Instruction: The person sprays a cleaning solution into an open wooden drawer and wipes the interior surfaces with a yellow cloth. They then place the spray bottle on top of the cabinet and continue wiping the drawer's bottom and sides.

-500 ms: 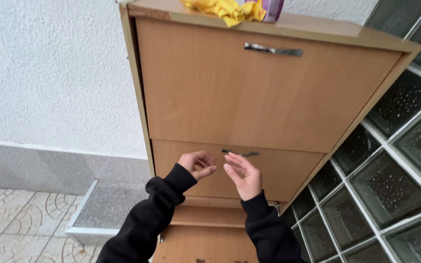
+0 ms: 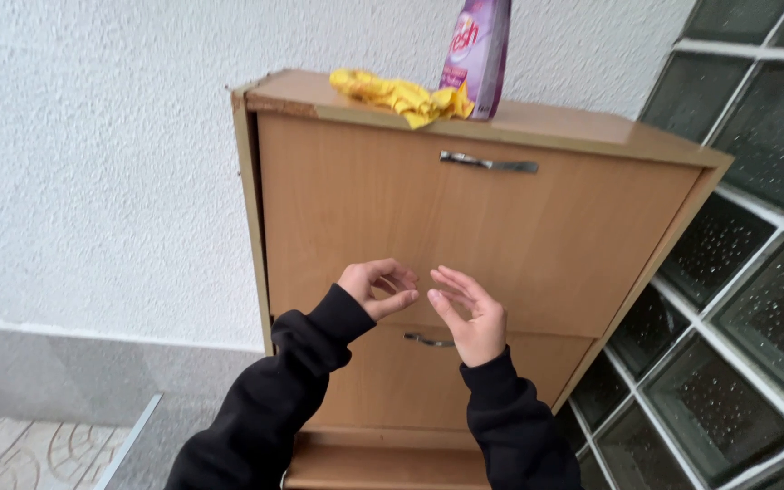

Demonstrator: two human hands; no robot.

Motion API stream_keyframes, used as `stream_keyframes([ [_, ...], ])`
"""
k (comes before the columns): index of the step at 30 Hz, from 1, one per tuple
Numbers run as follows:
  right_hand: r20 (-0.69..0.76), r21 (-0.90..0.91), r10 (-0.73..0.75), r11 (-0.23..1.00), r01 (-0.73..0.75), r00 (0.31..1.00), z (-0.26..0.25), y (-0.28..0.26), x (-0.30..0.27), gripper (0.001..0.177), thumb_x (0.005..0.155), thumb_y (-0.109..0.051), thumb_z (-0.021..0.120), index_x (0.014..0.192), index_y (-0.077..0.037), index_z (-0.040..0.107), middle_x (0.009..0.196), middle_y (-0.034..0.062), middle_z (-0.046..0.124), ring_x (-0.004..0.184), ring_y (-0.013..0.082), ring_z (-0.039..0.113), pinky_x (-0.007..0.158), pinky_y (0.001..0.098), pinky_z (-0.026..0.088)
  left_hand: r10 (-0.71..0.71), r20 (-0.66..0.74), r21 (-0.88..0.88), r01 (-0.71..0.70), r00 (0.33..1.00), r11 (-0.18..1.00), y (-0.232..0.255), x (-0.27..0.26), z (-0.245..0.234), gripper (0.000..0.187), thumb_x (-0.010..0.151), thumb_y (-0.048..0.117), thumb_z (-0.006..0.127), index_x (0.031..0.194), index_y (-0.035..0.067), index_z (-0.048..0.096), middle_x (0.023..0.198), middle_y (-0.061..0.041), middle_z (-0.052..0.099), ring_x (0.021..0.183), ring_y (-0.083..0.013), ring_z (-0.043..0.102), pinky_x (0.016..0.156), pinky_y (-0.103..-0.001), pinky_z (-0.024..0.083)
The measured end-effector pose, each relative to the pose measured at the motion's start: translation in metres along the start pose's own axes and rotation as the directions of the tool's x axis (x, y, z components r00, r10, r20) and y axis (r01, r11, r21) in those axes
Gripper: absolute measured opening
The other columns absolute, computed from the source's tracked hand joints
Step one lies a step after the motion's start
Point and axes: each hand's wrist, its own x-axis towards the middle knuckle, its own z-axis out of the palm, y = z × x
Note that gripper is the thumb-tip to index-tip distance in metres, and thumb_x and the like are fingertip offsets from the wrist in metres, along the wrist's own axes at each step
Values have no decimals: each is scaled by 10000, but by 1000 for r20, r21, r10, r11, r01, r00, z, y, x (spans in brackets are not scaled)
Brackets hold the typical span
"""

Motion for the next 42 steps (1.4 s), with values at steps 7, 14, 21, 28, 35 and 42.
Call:
stream_keyframes([
  [7, -21, -26, -95, 995, 94, 995, 1, -17, 46, 383, 857, -110, 832, 1229, -69, 745, 1140, 158, 790, 1125, 273, 728, 913, 352, 622, 47, -6, 44, -47, 999, 998, 20, 41, -8, 258, 837, 235, 841, 1037, 94, 760, 894, -66, 802, 921, -201, 763, 885, -335, 595],
  [14, -49, -64, -161, 985, 157, 986, -3, -26, 97, 392, 867, -131, 833, 1243, -86, 732, 1167, 131, 781, 1158, 261, 712, 936, 348, 615, 62, 10, 55, -62, 998, 997, 22, 82, -18, 260, 824, 227, 841, 1036, 99, 762, 899, -61, 801, 919, -199, 757, 884, -326, 595],
  [21, -101, -173, -276, 951, 257, 956, -15, -45, 148, 444, 877, -132, 827, 1297, -87, 692, 1233, 132, 749, 1218, 273, 671, 990, 364, 584, 113, 4, 83, -113, 994, 990, 23, 124, -36, 277, 810, 253, 861, 1019, 98, 765, 888, -53, 797, 897, -185, 756, 857, -317, 604],
  [28, -155, -244, -311, 932, 268, 938, -22, -56, 198, 478, 876, -167, 840, 1315, -77, 675, 1276, 124, 728, 1275, 302, 626, 1025, 389, 566, 138, 11, 85, -138, 990, 987, 37, 161, -50, 294, 799, 255, 869, 1030, 107, 764, 895, -40, 803, 897, -173, 755, 851, -301, 603],
  [35, -183, -248, -235, 951, 186, 955, -25, -57, 262, 598, 870, -234, 854, 1387, -56, 609, 1368, 162, 665, 1346, 338, 564, 1084, 442, 524, 156, 43, 82, -159, 987, 984, 35, 200, -54, 291, 796, 283, 873, 1031, 145, 767, 898, 5, 807, 891, -117, 756, 836, -255, 597],
  [42, -159, -198, -195, 967, 163, 968, -24, -71, 318, 738, 839, -264, 887, 1444, -28, 537, 1421, 230, 607, 1376, 382, 525, 1084, 480, 507, 152, 59, 36, -155, 987, 987, 63, 213, -61, 284, 811, 252, 862, 1034, 107, 762, 915, -29, 806, 886, -122, 742, 817, -258, 588],
])
